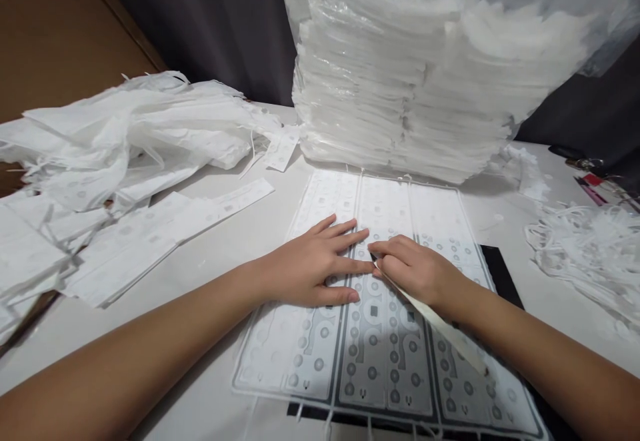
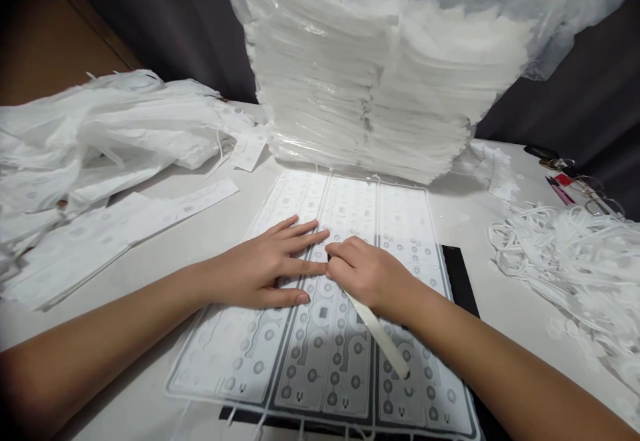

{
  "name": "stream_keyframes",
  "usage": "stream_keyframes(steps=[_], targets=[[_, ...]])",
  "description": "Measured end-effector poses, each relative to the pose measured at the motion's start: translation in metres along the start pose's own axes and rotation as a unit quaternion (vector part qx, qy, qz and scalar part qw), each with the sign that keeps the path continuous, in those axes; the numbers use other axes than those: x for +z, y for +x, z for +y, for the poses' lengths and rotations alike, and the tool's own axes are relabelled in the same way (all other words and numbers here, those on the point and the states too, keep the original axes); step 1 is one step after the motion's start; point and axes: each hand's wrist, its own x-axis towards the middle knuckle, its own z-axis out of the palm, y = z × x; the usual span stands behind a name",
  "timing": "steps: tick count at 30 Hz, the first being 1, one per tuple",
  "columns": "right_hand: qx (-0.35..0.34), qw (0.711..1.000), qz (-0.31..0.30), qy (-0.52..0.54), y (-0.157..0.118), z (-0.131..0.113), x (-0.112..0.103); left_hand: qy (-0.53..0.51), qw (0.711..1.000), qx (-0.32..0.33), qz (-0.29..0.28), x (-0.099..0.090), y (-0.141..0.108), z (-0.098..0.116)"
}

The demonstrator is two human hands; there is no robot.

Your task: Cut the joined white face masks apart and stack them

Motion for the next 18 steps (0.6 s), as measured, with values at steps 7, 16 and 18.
stream_keyframes(steps=[7, 16, 18], targets=[[-0.032, 0.999, 0.016, -0.035, 0.001, -0.006, -0.002, -0.018, 1.000, 0.003, 0.003, -0.003, 0.000, 0.001], [0.160, 0.977, 0.106, 0.093, -0.003, 0.000, -0.009, -0.041, 0.999, -0.016, 0.000, -0.004, -0.002, 0.000], [0.252, 0.951, 0.095, 0.150, -0.010, -0.004, -0.014, -0.058, 0.997, -0.044, 0.017, -0.005, -0.002, -0.003]])
